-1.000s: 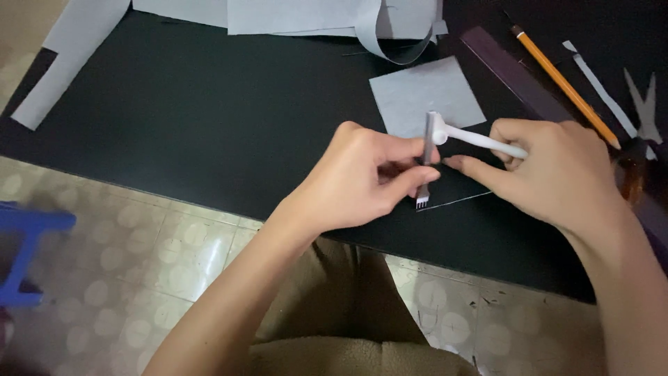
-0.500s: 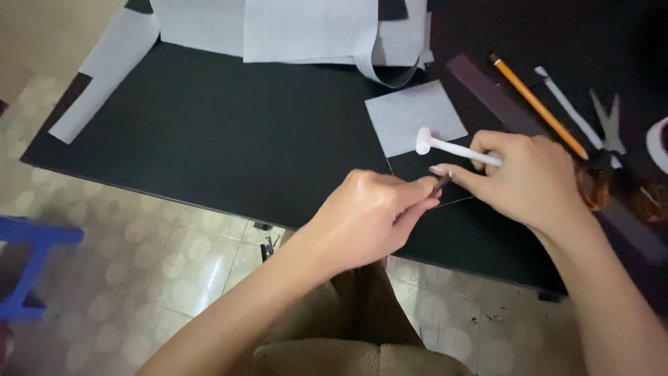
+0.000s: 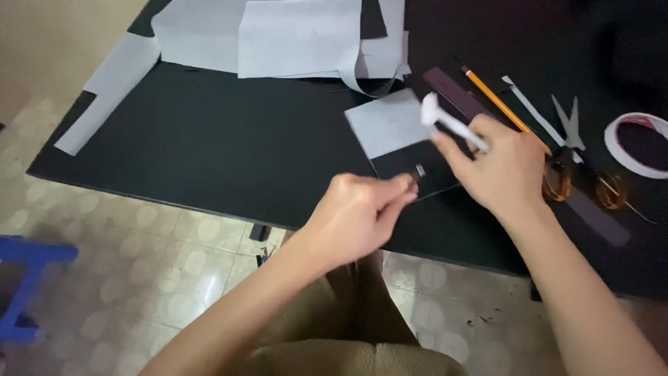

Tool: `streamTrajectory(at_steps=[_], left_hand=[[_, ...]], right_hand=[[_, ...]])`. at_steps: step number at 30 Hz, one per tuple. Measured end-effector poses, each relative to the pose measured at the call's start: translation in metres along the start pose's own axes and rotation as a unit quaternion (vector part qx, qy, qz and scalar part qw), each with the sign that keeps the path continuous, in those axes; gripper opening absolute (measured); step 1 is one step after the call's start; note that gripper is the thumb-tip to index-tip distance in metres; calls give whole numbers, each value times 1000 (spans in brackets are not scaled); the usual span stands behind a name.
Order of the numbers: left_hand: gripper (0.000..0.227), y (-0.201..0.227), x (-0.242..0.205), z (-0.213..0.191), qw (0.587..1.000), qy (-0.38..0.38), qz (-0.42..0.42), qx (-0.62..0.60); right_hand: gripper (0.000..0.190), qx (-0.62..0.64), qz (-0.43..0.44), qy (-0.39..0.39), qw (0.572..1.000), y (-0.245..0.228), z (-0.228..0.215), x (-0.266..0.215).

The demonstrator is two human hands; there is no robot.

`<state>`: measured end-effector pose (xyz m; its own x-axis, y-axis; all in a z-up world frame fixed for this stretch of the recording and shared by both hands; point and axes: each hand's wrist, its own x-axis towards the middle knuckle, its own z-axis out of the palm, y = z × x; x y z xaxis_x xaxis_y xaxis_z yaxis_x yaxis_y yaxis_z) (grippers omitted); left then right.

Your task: Punching a series of holes in a small piece of leather using a multi-prong punch and a hammer.

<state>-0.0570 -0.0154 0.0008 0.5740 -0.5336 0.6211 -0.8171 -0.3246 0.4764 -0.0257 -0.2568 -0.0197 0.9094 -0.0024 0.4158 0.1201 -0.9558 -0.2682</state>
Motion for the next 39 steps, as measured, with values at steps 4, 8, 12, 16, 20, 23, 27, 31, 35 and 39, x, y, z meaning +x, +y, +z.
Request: streamTrajectory(at_steps=[4, 8, 12, 16, 20, 23, 27, 31, 35, 39], left_hand=[[14, -3, 9, -4, 998, -21, -46, -48], [14, -6, 7, -4, 995, -33, -68, -59], [17, -17, 7, 5, 996, -17, -73, -56], [18, -6, 3, 5, 992, -47, -79, -92], [13, -1, 5, -4, 992, -30, -81, -91], [11, -7, 2, -3, 987, 3, -111, -118], [14, -8, -4, 2, 978, 43, -148, -138], [11, -3, 3, 10, 975, 63, -166, -133], [14, 10, 8, 32, 980, 122, -146, -52], [17, 15, 19, 39, 989, 101, -106, -28]], right_hand=[[51, 69, 3, 62, 996, -6, -4, 1], [48, 76, -8, 34, 997, -19, -13, 0], [48, 66, 3, -9, 998, -22, -20, 3], [50, 54, 12, -1, 998, -17, -16, 1], [48, 34, 18, -8, 999, -28, -19, 0], [48, -4, 20, -32, 999, -33, -25, 2], [45, -45, 17, -75, 996, -40, -28, 1], [47, -60, 28, -67, 996, -40, -30, 1], [53, -77, 33, -38, 996, -29, -21, 5], [52, -30, 31, -30, 999, -29, -28, 9]])
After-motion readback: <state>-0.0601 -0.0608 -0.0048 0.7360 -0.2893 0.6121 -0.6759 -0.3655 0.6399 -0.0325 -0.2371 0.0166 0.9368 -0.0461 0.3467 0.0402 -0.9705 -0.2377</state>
